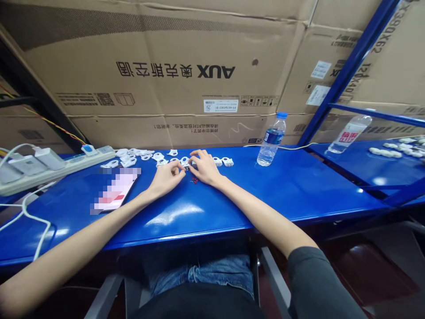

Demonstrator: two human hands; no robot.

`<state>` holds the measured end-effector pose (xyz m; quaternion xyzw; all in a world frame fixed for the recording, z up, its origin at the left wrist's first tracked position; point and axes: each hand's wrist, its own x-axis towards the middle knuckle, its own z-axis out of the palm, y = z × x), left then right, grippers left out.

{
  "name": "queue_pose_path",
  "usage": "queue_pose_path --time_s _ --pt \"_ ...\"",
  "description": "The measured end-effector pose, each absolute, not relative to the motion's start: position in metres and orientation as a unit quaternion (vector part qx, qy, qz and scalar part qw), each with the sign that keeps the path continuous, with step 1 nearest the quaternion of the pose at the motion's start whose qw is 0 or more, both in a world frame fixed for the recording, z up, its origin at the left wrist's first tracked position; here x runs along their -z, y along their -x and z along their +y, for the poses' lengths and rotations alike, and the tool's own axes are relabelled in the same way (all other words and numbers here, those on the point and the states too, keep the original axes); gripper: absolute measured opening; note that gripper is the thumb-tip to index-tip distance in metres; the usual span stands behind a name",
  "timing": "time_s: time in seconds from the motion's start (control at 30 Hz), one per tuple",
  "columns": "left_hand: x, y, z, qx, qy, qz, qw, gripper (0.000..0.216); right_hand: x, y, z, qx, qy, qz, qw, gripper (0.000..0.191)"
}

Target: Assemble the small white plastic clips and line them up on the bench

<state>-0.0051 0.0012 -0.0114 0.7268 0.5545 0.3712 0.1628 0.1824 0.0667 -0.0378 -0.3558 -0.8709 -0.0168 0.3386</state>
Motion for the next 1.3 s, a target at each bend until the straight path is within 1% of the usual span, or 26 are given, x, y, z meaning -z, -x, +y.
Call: queue_pose_path --time_s 0.1,0.4,0.73,0.83,0.93,1.1,1.2,1.3 --pt "0.016 0.002 -0.001 -0.33 -0.757 0.539 0.165 0.007 0.039 -0.183 0.068 0.013 0.363 -0.871 0.332 0.012" --pt "0.011 0.007 -0.004 -0.222 -0.824 0.516 0.079 0.016 0.042 -0.183 0.07 0.012 0.374 -0.87 0.32 0.015" --pt "0.009 0.01 -0.006 -0.203 -0.838 0.501 0.078 0.023 0.038 -0.182 0.067 0.006 0.369 -0.869 0.33 0.017" --pt "0.008 0.01 -0.006 -0.223 -0.83 0.507 0.065 0.022 0.032 -0.181 0.071 0.007 0.364 -0.871 0.329 0.018" --pt "0.009 0.01 -0.005 -0.27 -0.809 0.519 0.051 0.021 0.025 -0.178 0.077 0.003 0.365 -0.872 0.327 0.02" --pt "0.006 0.014 -0.002 -0.364 -0.773 0.518 0.041 0.021 0.019 -0.169 0.082 -0.001 0.327 -0.902 0.282 0.025" --pt "0.003 0.016 0.0 -0.417 -0.74 0.527 0.025 0.021 0.02 -0.167 0.078 0.027 0.317 -0.913 0.257 0.024" --pt "-0.001 0.019 0.001 -0.463 -0.704 0.539 0.011 0.02 0.02 -0.166 0.075 0.04 0.326 -0.91 0.254 0.02"
